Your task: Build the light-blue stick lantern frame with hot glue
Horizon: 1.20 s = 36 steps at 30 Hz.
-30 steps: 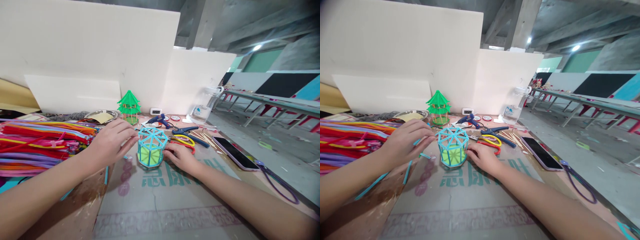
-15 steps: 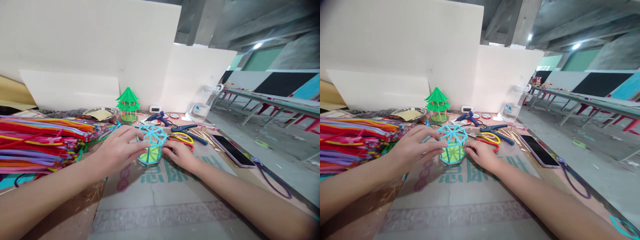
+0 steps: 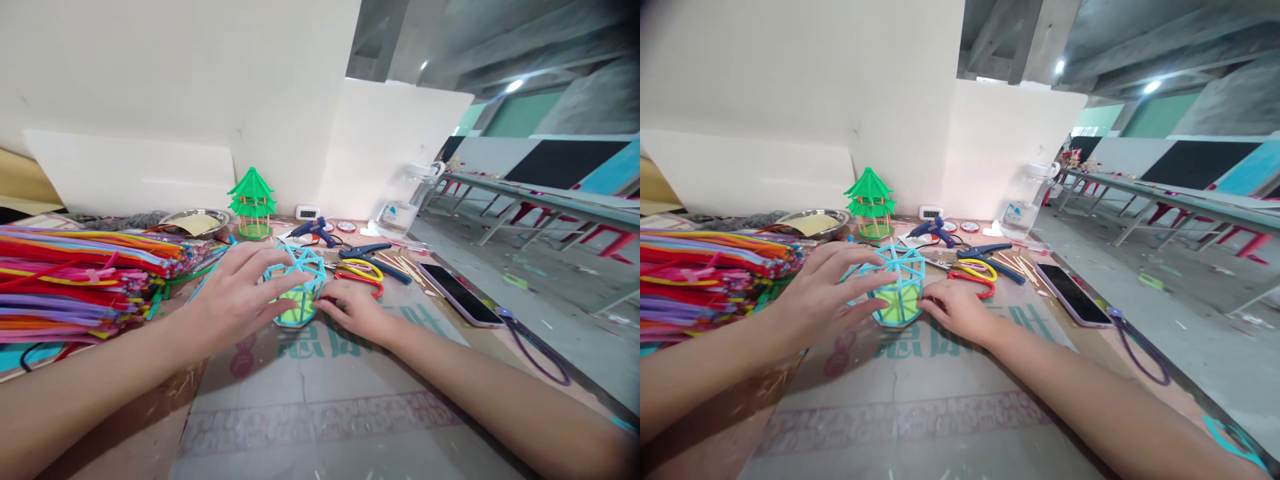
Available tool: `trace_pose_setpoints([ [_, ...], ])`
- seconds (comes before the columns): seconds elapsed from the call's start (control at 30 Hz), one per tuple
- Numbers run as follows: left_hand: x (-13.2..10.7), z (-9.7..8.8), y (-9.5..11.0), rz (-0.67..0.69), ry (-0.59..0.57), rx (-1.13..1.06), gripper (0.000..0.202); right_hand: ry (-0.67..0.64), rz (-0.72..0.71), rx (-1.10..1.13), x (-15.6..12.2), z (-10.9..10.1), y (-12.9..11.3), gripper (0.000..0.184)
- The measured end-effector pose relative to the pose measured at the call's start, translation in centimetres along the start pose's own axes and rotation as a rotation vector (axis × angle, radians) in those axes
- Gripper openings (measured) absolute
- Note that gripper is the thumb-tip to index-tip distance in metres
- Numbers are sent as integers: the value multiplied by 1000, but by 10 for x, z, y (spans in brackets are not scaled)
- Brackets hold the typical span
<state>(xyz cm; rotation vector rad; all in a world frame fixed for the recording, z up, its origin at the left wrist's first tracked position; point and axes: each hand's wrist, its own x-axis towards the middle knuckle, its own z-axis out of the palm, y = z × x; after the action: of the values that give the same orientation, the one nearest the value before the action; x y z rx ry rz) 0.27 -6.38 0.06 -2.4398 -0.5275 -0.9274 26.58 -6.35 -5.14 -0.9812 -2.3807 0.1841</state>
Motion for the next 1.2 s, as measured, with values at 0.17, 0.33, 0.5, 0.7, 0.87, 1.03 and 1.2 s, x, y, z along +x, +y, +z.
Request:
trace_pose_setpoints([
  [0.17, 1, 2, 6, -8, -45, -41, 31, -5, -2, 6, 1, 0, -1, 20],
  [0.33, 2, 2, 5, -24, -60, -51, 27, -14, -13, -19, 1, 0, 0, 20],
  [0.5, 2, 3, 6, -27, -50, -65, 23, -14, -17, -25, 1, 0, 0, 19],
  [0.7, 7, 1, 3, -84, -67, -142, 18, -25, -12, -27, 1, 1, 1, 21],
  [0.87, 16, -1, -1, -95, -112, -188, 17, -20, -12, -23, 1, 0, 1, 22],
  [1.03, 17, -3, -2, -103, -116, -206, 27, -21, -12, -16, 1, 0, 0, 22],
  [1.2, 19, -10, -23, -195, -98, -195, 27, 12, 74, 17, 1, 1, 2, 18],
])
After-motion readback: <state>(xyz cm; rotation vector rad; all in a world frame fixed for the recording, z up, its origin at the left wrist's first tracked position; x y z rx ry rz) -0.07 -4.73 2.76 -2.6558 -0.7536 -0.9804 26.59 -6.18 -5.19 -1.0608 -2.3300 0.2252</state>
